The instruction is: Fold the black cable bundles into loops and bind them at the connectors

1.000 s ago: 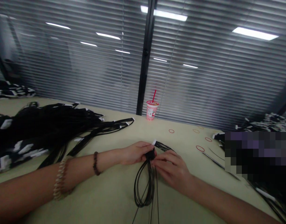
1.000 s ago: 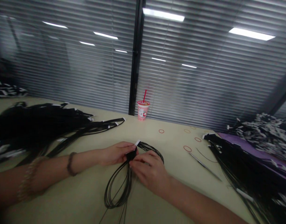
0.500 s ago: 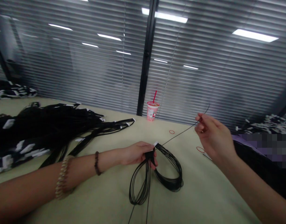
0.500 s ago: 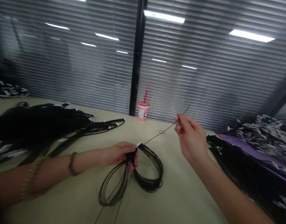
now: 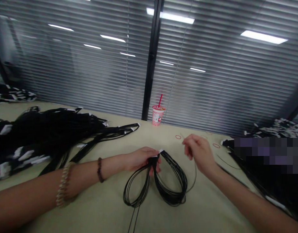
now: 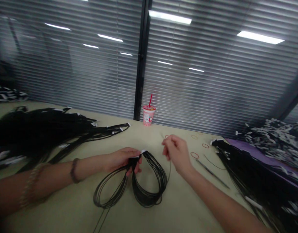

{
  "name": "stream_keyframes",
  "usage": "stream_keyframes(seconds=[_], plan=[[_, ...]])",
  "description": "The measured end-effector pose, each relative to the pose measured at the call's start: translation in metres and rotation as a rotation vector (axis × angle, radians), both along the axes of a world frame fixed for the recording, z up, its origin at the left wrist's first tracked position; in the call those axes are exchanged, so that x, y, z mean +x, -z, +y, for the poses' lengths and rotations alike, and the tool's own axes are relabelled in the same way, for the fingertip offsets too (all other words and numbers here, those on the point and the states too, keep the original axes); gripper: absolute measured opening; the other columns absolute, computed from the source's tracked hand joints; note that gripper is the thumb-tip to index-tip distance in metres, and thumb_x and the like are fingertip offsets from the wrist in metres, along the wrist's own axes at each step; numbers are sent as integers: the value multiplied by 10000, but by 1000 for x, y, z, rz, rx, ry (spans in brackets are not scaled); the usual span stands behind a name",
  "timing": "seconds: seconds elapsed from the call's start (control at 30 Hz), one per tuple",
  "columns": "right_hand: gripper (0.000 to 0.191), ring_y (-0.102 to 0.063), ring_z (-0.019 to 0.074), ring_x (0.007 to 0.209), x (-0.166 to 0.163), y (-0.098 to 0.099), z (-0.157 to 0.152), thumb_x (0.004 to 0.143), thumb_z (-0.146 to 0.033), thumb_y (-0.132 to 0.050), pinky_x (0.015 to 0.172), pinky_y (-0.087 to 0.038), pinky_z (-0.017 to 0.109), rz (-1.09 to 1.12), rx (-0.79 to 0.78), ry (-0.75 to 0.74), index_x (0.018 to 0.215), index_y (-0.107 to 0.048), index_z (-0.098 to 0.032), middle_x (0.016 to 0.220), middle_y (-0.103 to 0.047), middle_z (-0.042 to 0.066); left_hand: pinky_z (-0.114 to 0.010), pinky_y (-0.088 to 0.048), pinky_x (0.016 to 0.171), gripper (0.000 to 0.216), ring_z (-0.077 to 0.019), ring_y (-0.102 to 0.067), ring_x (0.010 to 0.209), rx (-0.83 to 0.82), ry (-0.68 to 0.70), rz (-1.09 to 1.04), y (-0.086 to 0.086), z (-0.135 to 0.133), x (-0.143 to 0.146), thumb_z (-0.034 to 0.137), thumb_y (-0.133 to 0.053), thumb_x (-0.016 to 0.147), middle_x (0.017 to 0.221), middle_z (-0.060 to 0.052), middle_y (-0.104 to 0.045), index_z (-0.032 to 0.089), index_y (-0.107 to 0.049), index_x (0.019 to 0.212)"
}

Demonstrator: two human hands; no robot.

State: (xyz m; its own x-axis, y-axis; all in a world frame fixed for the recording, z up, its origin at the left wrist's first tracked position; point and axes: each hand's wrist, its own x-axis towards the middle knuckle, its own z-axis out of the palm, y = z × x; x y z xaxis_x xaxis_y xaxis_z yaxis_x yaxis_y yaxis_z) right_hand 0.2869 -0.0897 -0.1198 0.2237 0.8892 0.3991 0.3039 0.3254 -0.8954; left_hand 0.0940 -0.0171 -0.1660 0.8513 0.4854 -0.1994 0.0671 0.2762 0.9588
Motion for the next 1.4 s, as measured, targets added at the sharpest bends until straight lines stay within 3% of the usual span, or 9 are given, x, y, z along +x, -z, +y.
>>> stream_keyframes(seconds=[0.13,0.27,0.43,0.7,1.4], plan=[[158,-393,43,408,-31,43,-12,721,-197,-439,420,-250,150,-590,30,-90,587,-497,-136,454,-468,-34,-200,-366,427,358,-99,-504,388,54,30,39,-1,1,0,448,-410,752,541,-46,-586,102,-499,773],[181,-400,51,451,-36,59,-14,766,-207,-400,475,-253,167,-798,43,-73,658,-530,-142,525,-499,-23,-177,-343,384,350,-81,-475,355,105,59,79,-3,2,-1,441,-383,761,539,-29,-582,111,-500,761],[210,-408,64,463,-34,61,-9,796,-221,-375,478,-262,169,-815,-24,-44,690,-543,-152,534,-496,-18,-150,-304,364,350,-60,-446,341,123,111,76,-1,5,-1,438,-367,764,535,-30,-576,115,-501,754],[191,-408,64,459,-35,61,-10,791,-216,-386,473,-253,174,-828,-1,-46,682,-528,-151,527,-487,-23,-137,-279,360,348,-47,-425,344,139,109,65,4,8,-2,438,-370,762,555,-40,-578,116,-501,752],[179,-482,102,498,-35,59,-10,803,-218,-364,495,-293,199,-880,0,-65,724,-517,-170,582,-544,0,-138,-263,370,323,-54,-429,349,158,101,69,0,3,-2,398,-333,779,544,-22,-568,120,-496,766]])
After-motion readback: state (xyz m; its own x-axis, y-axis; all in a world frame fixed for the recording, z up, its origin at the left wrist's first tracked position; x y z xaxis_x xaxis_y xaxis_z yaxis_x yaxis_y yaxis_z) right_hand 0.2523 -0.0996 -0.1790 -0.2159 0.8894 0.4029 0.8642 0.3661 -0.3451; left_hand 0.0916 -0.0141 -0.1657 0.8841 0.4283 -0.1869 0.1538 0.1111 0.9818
